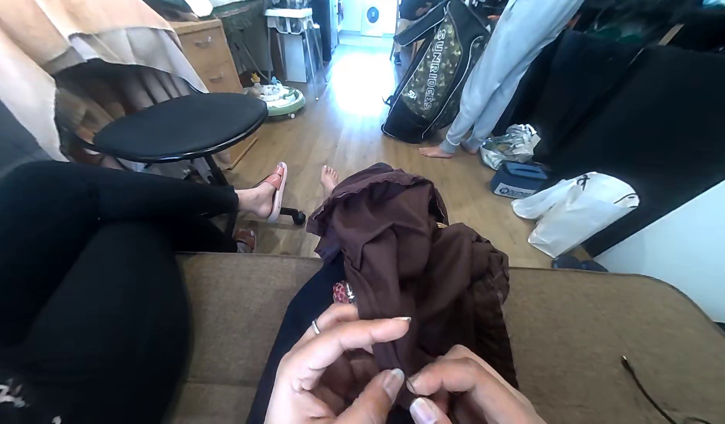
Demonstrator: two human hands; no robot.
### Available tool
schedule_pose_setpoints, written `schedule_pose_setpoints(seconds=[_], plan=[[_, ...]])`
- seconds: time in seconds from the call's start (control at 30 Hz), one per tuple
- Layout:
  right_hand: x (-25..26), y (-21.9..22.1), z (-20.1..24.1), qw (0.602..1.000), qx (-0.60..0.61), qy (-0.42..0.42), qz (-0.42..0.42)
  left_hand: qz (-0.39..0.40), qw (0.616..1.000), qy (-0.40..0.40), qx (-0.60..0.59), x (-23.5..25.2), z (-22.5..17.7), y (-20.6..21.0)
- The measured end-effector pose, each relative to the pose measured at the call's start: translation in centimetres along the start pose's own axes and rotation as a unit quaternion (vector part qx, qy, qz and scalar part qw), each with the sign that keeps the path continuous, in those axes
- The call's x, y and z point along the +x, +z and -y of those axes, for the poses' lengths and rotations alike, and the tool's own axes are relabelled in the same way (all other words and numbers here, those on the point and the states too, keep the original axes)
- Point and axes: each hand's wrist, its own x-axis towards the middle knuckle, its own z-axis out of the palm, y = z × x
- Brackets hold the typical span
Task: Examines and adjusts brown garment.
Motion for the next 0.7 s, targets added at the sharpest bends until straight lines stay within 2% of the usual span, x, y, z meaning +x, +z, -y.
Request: schedule_pose_setpoints(seconds=[0.47, 0.7], plan=[[0.06, -0.26, 0.01, 1.0, 0.006, 0.015, 0.005, -0.001, 1.0, 0.013, -0.003, -0.09, -0.04, 0.11], [0.21, -0.34, -0.34, 0.999, -0.024, -0.021, -0.009, 0.015, 1.0, -0.002, -0.01, 0.06, -0.06, -0.27]])
